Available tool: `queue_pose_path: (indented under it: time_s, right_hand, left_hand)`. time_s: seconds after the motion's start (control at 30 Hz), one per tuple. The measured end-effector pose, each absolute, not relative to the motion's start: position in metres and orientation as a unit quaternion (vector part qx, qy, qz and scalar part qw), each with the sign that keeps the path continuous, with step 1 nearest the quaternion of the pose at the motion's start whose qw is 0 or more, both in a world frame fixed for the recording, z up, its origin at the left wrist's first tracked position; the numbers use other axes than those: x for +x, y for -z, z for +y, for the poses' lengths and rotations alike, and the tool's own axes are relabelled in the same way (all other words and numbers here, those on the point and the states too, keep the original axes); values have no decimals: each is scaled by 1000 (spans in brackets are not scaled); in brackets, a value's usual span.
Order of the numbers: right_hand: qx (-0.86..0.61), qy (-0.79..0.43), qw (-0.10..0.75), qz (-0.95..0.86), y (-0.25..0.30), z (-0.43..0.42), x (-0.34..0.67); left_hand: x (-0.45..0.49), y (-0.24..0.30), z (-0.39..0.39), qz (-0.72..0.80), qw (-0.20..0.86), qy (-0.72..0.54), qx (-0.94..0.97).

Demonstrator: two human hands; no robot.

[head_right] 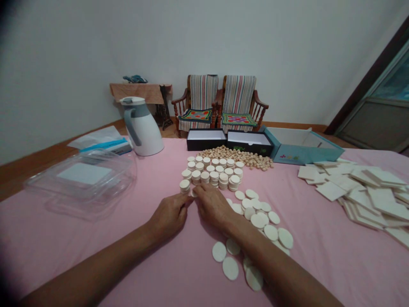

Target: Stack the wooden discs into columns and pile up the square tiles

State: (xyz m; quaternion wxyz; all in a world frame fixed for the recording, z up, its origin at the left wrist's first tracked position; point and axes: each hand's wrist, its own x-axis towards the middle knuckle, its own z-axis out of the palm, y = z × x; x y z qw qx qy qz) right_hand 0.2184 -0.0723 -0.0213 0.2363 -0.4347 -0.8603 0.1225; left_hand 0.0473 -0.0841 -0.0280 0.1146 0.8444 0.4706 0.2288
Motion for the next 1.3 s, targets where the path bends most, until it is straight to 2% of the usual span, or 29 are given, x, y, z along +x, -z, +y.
queue_pose_path:
  time_s: [0.17, 0.3, 0.43, 0.6, 0.7, 0.87, 1.13, 1.3]
  right_hand:
    - [-493, -121, 253, -824, -6, -69, 245]
    - [-534, -144, 151, -819, -23, -82, 270]
    - [-513, -130, 50, -847, -22, -101, 274]
    - [-536, -46, -5, -843, -15, -111, 257]
    - [-528, -45, 17, -848, -12, -109, 250]
    - [-488, -107, 103, -860, -5, -101, 253]
    - [-540, -144, 95, -824, 1, -101, 252]
    - [-536, -119, 138, -824, -4, -90, 241]
  left_hand:
    - [47, 27, -84, 498, 116, -220, 831]
    - [47, 26, -84, 511, 106, -194, 831]
    - [45, 25, -84, 508, 99, -188, 834]
    - [44, 23, -83, 513, 99, -183, 832]
    - [44, 22, -82, 518, 103, -177, 830]
    - [44, 21, -83, 517, 108, -178, 830]
    - [44, 22, -83, 515, 104, -181, 831]
    - [43, 25, -82, 509, 104, -195, 832]
